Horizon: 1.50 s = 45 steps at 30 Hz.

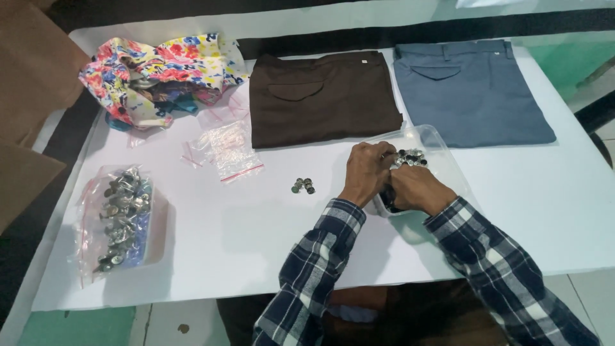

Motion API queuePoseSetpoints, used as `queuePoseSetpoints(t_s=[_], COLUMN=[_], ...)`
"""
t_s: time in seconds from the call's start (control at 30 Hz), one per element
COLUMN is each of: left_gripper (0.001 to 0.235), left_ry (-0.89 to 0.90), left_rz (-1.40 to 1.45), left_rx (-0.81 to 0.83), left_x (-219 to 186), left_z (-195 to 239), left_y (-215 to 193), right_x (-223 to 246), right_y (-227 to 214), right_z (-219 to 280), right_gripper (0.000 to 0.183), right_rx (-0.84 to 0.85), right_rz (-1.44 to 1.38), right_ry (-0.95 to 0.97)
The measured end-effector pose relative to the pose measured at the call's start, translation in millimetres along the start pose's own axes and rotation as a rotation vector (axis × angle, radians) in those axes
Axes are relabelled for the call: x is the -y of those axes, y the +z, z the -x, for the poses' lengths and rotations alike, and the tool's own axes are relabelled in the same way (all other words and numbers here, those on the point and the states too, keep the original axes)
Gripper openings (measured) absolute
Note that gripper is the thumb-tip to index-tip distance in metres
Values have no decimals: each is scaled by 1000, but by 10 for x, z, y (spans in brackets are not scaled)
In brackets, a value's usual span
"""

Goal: The person sorts small metal buttons from a plastic container onto a white table, then places them into small clear plastic bags. They repeat this process multiple times, handling the buttons by hand and sealing each bag after filling it.

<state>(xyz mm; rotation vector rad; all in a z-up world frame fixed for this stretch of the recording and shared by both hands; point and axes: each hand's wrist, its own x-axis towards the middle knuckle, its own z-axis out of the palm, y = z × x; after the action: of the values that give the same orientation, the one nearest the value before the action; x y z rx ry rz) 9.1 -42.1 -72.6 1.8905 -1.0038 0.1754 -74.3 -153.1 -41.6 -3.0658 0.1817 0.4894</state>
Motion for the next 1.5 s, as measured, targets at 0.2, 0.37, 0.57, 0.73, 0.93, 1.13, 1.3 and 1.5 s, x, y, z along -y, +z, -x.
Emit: queuePoseSetpoints(t_s=[0.2,0.37,0.57,0.73,0.93,1.13,1.3,1.5], left_gripper=[10,10,9,10,10,9,8,10], left_ry=[-53,-24,-44,-39,-61,-26,105,-19], left_rz=[-9,-9,-20,-6,-22,58,247,323], left_rx=[-8,46,30,46,5,-48,-192,-371], left_x=[-1,213,49,100,61,-133,-282,-436], left_z=[32,22,43,25,35,63,190,665], left_y=[49,174,104,112,130,-58,-404,-1393], right_x=[29,122,47,83,-135,-119,-23,770], right_y=[-85,-384,-381,-491,-349,-366,-413,-753], right_z=[97,318,279,363,297,434,508,896], right_gripper=[18,26,30,28,24,16,32,18], right_rx=[34,99,186,155,-78,-353,-602,-892], right_rz=[-14,-127,-192,-162,-394,-660,-807,-906], right_ry=[-18,17,21,6,120,158,190,-106])
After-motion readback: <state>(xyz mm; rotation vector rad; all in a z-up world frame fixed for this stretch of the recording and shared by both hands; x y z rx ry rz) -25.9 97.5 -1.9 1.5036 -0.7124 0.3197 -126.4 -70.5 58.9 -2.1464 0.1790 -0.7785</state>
